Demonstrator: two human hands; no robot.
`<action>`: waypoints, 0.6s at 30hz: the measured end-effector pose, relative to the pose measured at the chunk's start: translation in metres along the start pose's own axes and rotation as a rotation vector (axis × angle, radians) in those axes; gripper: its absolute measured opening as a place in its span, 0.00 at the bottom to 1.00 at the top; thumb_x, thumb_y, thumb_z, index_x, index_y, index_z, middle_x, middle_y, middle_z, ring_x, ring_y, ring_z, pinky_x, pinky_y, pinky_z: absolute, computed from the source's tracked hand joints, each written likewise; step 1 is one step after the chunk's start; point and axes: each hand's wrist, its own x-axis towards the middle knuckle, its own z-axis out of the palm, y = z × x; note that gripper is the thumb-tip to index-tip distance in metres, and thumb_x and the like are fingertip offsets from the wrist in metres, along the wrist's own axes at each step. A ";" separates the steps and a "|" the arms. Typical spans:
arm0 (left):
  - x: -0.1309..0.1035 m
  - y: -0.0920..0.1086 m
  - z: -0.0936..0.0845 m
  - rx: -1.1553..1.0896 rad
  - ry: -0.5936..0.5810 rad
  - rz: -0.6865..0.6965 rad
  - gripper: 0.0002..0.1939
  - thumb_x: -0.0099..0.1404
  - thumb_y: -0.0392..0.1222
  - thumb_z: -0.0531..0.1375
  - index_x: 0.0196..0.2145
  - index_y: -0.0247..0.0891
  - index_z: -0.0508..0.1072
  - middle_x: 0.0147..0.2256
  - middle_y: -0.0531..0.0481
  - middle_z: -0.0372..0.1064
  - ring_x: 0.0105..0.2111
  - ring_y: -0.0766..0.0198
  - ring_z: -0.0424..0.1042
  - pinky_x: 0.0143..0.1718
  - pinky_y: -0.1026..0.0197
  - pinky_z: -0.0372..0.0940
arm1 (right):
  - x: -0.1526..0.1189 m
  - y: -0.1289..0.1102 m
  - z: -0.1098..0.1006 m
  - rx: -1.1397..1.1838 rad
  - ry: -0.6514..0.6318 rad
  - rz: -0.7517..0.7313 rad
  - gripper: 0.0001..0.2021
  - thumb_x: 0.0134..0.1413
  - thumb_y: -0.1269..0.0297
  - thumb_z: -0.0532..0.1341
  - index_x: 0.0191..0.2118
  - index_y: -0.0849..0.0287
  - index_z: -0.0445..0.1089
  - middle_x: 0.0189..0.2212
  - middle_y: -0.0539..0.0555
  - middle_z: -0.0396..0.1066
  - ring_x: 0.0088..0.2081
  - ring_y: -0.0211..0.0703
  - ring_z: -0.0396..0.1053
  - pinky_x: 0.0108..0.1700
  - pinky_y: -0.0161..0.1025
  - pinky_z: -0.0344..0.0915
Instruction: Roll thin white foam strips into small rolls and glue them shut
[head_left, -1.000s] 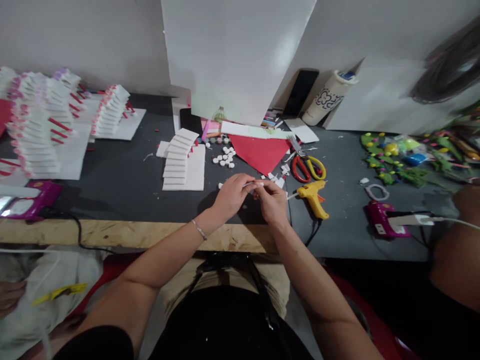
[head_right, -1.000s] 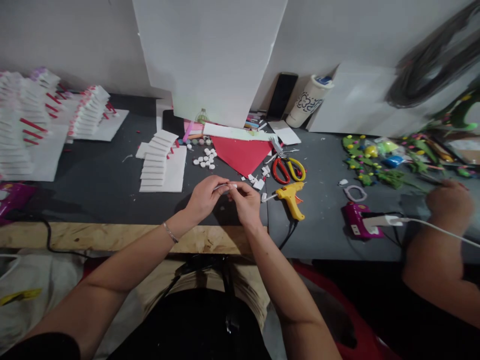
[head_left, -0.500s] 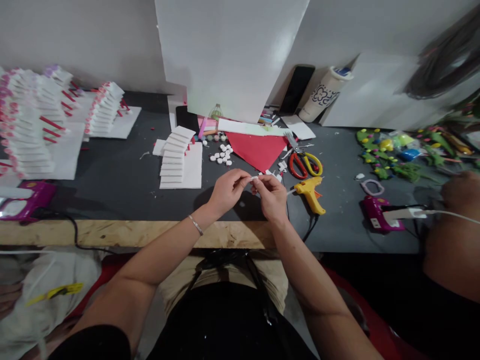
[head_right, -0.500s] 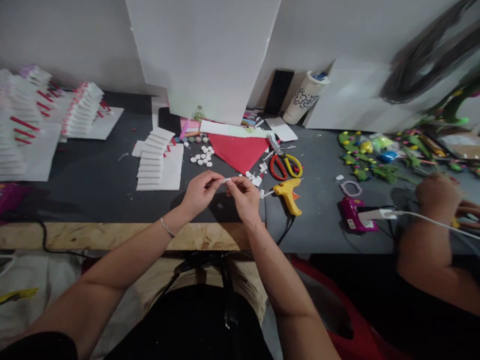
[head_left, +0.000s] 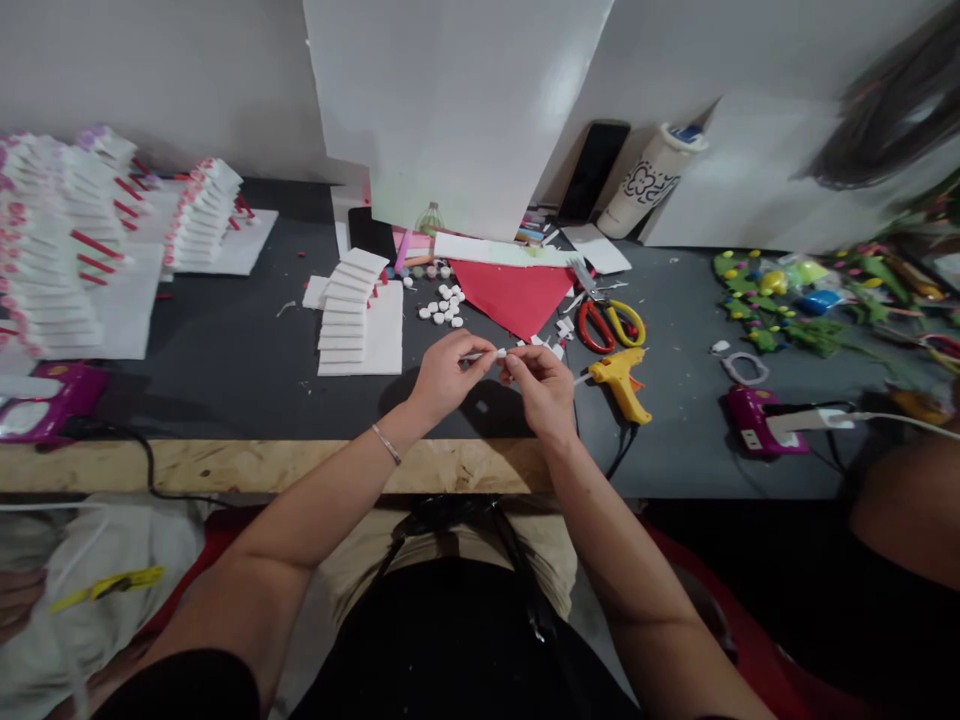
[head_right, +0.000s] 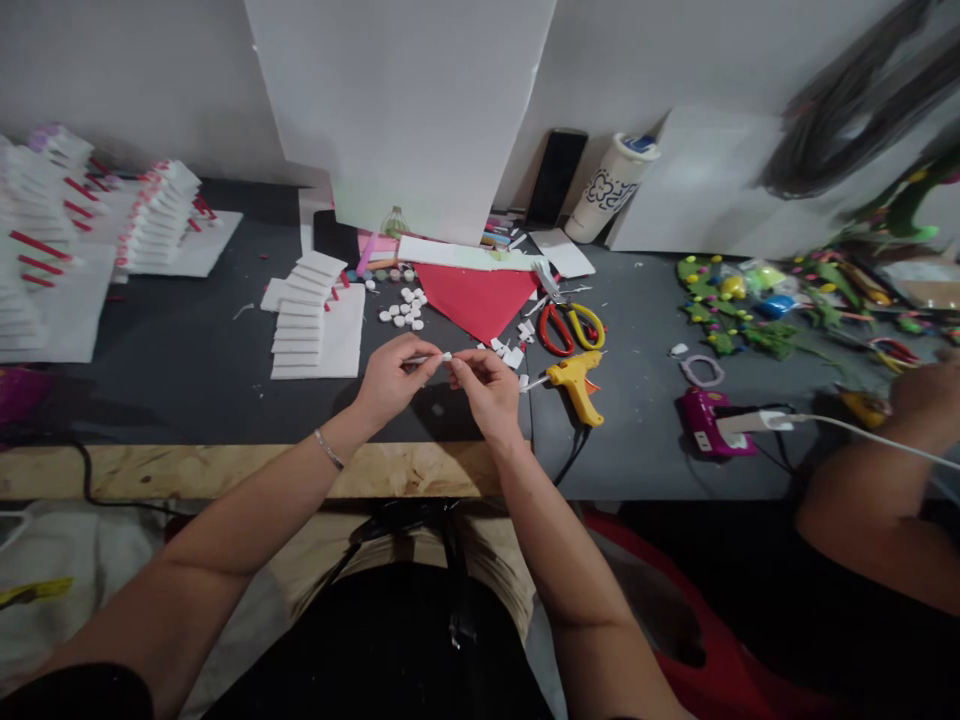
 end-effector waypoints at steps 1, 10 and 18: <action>0.000 0.000 0.000 -0.008 -0.001 0.001 0.08 0.68 0.42 0.59 0.33 0.38 0.75 0.30 0.51 0.71 0.31 0.67 0.69 0.33 0.65 0.64 | 0.000 0.000 0.000 -0.006 -0.003 -0.011 0.12 0.48 0.53 0.68 0.32 0.55 0.71 0.24 0.47 0.73 0.24 0.36 0.68 0.29 0.38 0.68; 0.001 -0.002 0.000 -0.049 -0.030 0.040 0.06 0.66 0.39 0.59 0.32 0.38 0.75 0.29 0.52 0.70 0.28 0.68 0.69 0.31 0.65 0.64 | -0.004 -0.003 -0.001 -0.153 0.006 -0.152 0.11 0.52 0.53 0.66 0.33 0.55 0.71 0.25 0.47 0.71 0.26 0.36 0.67 0.31 0.37 0.66; 0.001 0.000 0.000 -0.101 -0.053 0.043 0.05 0.66 0.39 0.61 0.33 0.38 0.75 0.30 0.52 0.71 0.28 0.69 0.69 0.30 0.66 0.65 | -0.002 -0.003 -0.002 -0.111 -0.063 -0.083 0.15 0.55 0.49 0.63 0.30 0.56 0.67 0.21 0.45 0.65 0.23 0.33 0.61 0.27 0.34 0.60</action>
